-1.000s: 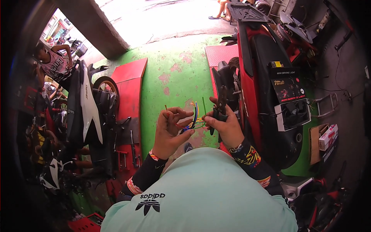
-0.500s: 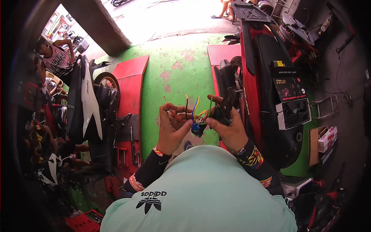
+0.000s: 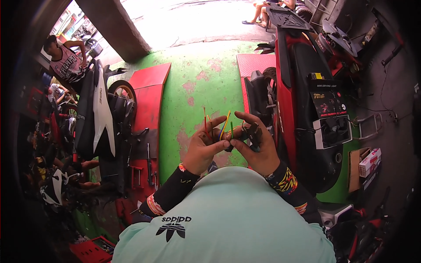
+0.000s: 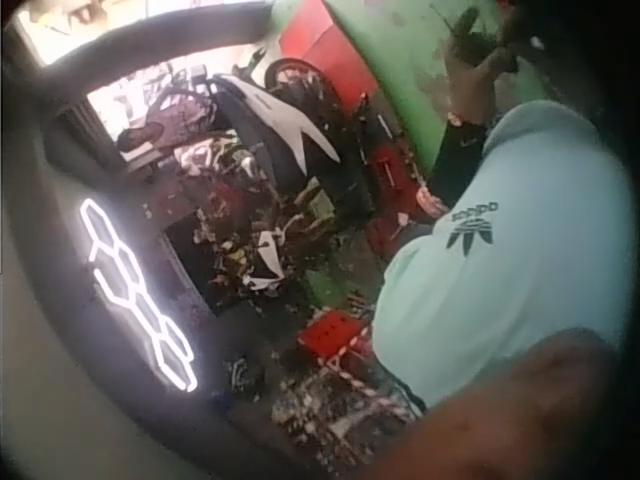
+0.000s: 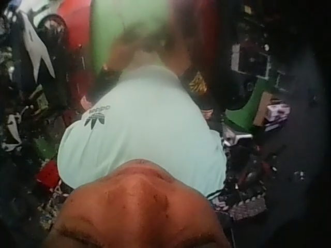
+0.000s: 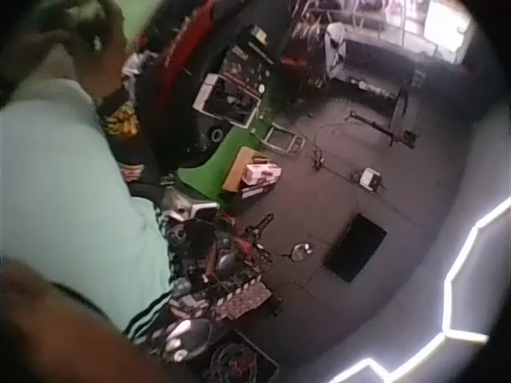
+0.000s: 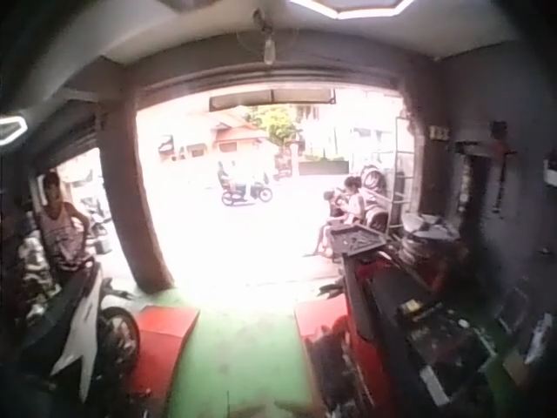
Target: Preparing and stripping electrical wires for a motorcycle modification using pliers.
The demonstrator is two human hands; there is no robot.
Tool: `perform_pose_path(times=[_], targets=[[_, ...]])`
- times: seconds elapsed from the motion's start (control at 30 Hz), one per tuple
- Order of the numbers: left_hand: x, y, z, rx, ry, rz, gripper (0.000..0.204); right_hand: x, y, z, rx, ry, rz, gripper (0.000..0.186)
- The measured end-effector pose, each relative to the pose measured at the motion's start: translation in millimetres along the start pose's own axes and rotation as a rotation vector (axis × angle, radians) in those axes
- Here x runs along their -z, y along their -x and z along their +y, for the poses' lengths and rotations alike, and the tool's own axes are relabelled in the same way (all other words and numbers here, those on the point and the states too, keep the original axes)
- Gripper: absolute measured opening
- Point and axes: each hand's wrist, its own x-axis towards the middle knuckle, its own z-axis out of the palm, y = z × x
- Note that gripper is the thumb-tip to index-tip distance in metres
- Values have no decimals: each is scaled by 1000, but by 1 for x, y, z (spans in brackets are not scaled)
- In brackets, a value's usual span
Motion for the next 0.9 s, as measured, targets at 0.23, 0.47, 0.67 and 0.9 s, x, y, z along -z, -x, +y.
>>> perform_pose_path(times=[0.23, 0.47, 0.67, 0.9], targets=[[-21, 6, 8, -159, 60, 53, 52, -3, 2, 0, 65, 171, 23, 67], [-5, 9, 0, -35, -48, 30, 23, -10, 1, -3, 3, 143, 17, 71], [-18, 10, 12, -106, 13, 88, 22, 4, 4, -12, 89, 376, 48, 76], [-6, 15, 7, -49, -46, 65, 18, 17, 1, -30, 225, 878, -14, 86]])
